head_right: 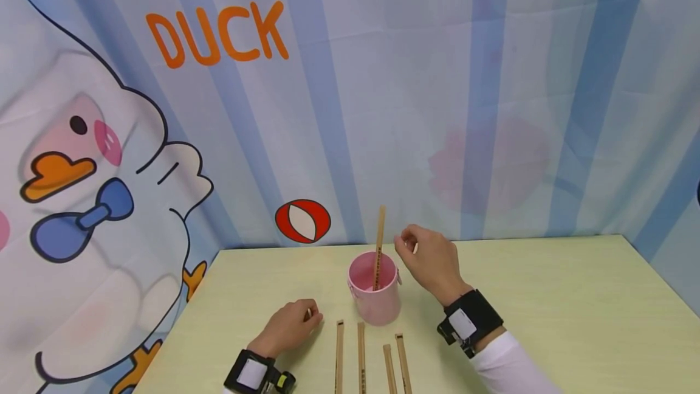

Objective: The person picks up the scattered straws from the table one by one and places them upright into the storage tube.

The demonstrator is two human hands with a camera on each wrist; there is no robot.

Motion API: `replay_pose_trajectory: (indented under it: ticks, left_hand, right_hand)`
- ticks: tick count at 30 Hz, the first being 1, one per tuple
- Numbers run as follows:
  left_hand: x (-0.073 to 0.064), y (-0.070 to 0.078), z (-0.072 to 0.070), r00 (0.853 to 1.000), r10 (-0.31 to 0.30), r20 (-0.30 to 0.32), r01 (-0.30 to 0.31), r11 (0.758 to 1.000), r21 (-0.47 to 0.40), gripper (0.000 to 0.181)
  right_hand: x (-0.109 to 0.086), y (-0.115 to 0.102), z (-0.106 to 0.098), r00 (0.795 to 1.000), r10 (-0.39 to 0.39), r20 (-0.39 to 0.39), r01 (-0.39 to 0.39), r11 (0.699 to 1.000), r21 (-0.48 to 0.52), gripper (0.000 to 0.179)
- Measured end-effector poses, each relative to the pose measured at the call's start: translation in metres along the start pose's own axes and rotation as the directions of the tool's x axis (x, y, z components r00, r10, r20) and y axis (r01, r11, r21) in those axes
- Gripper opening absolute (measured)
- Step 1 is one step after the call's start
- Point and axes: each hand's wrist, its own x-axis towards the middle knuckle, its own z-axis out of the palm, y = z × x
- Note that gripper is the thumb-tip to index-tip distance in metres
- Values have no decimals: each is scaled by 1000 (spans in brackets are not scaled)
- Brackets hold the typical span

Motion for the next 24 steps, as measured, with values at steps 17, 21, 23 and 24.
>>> replay_pose_trajectory:
  ticks: [17,21,23,24]
  left_hand:
    - [-3,3,-4,1000,5,6,-5,1000,0,17]
    - [-3,3,-4,1000,7,10,-7,1000,-7,17]
    - [-3,2,-4,1000,6,13,-6,1000,-10,17]
    - [-2,2,-3,1000,8,11,-8,1000,-10,17]
  right_hand:
    - [-56,45,-17,899,200,388,-156,977,-143,23]
    - [-68,54,-7,867,219,448,-166,974,-154,27]
    - [-72,57,-3,854,225,469,-169,973,-160,27]
    - [-74,58,-1,846,232,480,-174,971,-164,27]
